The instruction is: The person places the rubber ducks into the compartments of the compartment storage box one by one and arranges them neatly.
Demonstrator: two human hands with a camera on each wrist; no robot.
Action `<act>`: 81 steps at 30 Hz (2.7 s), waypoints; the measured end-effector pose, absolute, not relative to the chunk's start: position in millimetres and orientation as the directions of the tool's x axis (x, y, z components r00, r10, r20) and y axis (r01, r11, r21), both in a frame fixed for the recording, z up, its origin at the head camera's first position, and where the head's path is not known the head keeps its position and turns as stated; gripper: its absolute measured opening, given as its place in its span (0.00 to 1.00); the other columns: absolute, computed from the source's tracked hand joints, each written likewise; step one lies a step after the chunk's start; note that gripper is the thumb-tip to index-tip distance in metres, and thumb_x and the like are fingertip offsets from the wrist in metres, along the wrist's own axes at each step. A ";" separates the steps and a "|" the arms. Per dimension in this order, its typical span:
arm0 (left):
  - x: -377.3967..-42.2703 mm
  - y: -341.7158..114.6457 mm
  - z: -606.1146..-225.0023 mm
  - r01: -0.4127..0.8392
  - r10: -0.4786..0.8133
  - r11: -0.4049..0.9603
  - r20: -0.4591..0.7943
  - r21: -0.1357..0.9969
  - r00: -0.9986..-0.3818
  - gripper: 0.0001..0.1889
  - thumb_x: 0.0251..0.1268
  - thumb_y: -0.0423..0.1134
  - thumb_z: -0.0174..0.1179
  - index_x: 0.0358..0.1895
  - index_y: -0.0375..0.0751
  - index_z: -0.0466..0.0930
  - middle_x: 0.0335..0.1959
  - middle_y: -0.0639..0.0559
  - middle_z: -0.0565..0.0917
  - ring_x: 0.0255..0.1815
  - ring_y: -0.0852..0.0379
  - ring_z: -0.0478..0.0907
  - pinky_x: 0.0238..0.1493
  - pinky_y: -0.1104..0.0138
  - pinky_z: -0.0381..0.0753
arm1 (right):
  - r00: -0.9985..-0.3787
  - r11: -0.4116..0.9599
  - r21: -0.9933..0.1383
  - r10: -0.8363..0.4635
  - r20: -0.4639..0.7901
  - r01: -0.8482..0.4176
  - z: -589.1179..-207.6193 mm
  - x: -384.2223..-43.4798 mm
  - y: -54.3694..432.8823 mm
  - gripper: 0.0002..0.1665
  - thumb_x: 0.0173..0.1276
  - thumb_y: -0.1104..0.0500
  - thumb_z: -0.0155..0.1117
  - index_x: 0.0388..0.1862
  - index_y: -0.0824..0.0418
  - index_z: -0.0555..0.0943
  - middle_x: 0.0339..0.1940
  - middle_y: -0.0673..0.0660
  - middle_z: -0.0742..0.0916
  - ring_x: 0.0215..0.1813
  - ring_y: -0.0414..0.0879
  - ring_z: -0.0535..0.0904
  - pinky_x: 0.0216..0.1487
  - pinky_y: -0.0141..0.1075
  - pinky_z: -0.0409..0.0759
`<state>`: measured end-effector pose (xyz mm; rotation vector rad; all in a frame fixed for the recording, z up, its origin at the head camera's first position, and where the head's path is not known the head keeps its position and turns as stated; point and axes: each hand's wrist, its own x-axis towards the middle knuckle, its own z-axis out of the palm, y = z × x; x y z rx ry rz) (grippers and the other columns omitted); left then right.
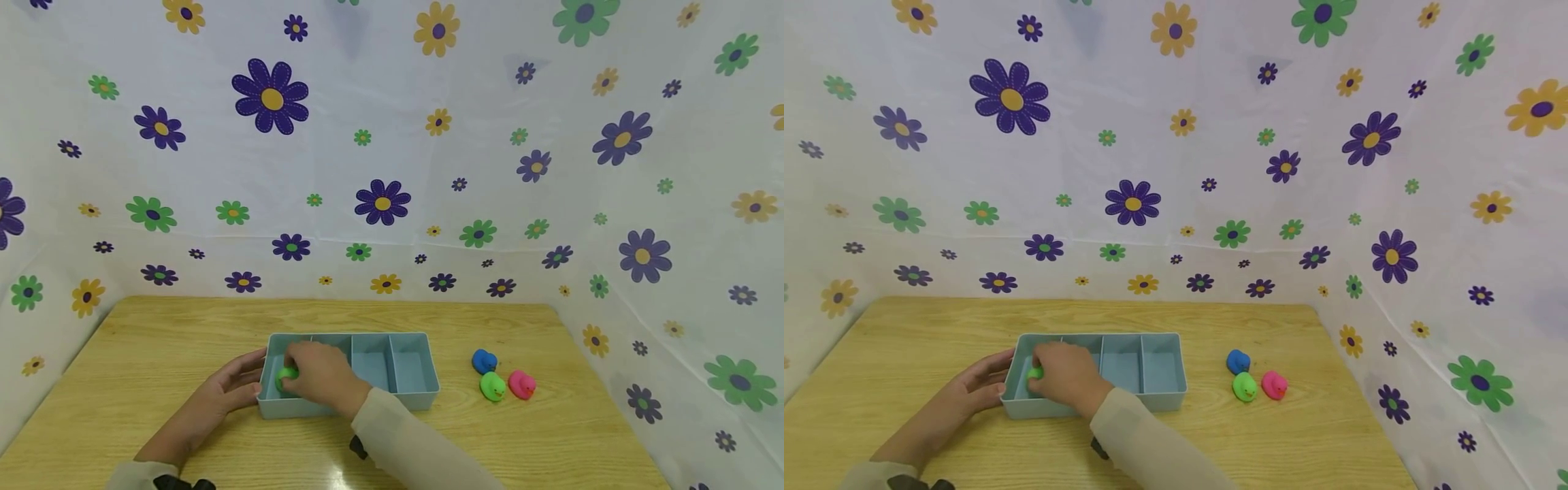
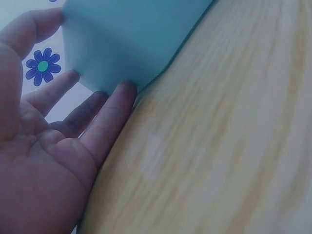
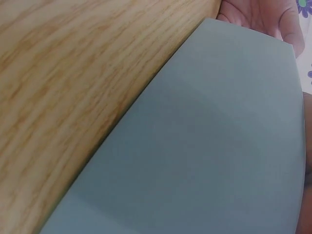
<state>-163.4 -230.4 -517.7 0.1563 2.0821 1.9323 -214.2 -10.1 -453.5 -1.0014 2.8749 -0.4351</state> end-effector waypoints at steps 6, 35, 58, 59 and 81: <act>-162.6 -229.5 -518.0 -0.124 0.278 0.091 -0.145 0.988 -0.950 0.35 0.80 0.41 0.58 0.83 0.48 0.53 0.80 0.36 0.61 0.79 0.34 0.59 0.62 0.63 0.81 | -0.796 0.761 -0.287 -0.606 0.004 -0.581 -453.0 -212.1 -10.1 0.11 0.69 0.46 0.73 0.43 0.48 0.84 0.34 0.39 0.84 0.30 0.32 0.73 0.30 0.27 0.73; -161.8 -228.0 -510.7 -0.144 0.245 0.135 -0.174 0.980 -0.954 0.36 0.78 0.45 0.60 0.82 0.47 0.55 0.81 0.39 0.61 0.79 0.36 0.60 0.63 0.63 0.81 | -0.711 0.655 -0.281 -0.670 0.214 -0.701 -423.4 -212.8 100.9 0.23 0.73 0.48 0.70 0.63 0.54 0.82 0.55 0.50 0.85 0.55 0.41 0.81 0.46 0.32 0.84; -164.9 -231.3 -515.2 -0.142 0.273 0.131 -0.173 0.981 -0.946 0.36 0.79 0.43 0.59 0.83 0.47 0.53 0.81 0.37 0.60 0.78 0.42 0.64 0.61 0.64 0.82 | -0.903 0.798 -0.423 -0.392 0.175 -0.429 -435.7 -241.8 265.5 0.22 0.72 0.57 0.71 0.61 0.62 0.81 0.58 0.59 0.85 0.58 0.58 0.81 0.59 0.53 0.82; -164.9 -231.7 -515.5 -0.144 0.271 0.130 -0.175 0.981 -0.946 0.36 0.79 0.43 0.59 0.83 0.47 0.53 0.81 0.37 0.60 0.79 0.38 0.61 0.61 0.63 0.82 | -0.909 0.794 -0.445 -0.381 0.169 -0.415 -436.3 -242.4 270.7 0.22 0.72 0.57 0.70 0.62 0.62 0.81 0.58 0.59 0.85 0.58 0.59 0.81 0.60 0.53 0.82; -165.1 -231.1 -517.6 -0.136 0.270 0.122 -0.165 0.983 -0.949 0.37 0.79 0.43 0.59 0.83 0.47 0.53 0.80 0.37 0.61 0.80 0.34 0.58 0.63 0.62 0.81 | -0.949 0.788 -0.547 -0.312 0.043 -0.283 -452.4 -245.4 345.5 0.19 0.73 0.58 0.68 0.58 0.66 0.82 0.56 0.61 0.85 0.56 0.58 0.80 0.60 0.57 0.80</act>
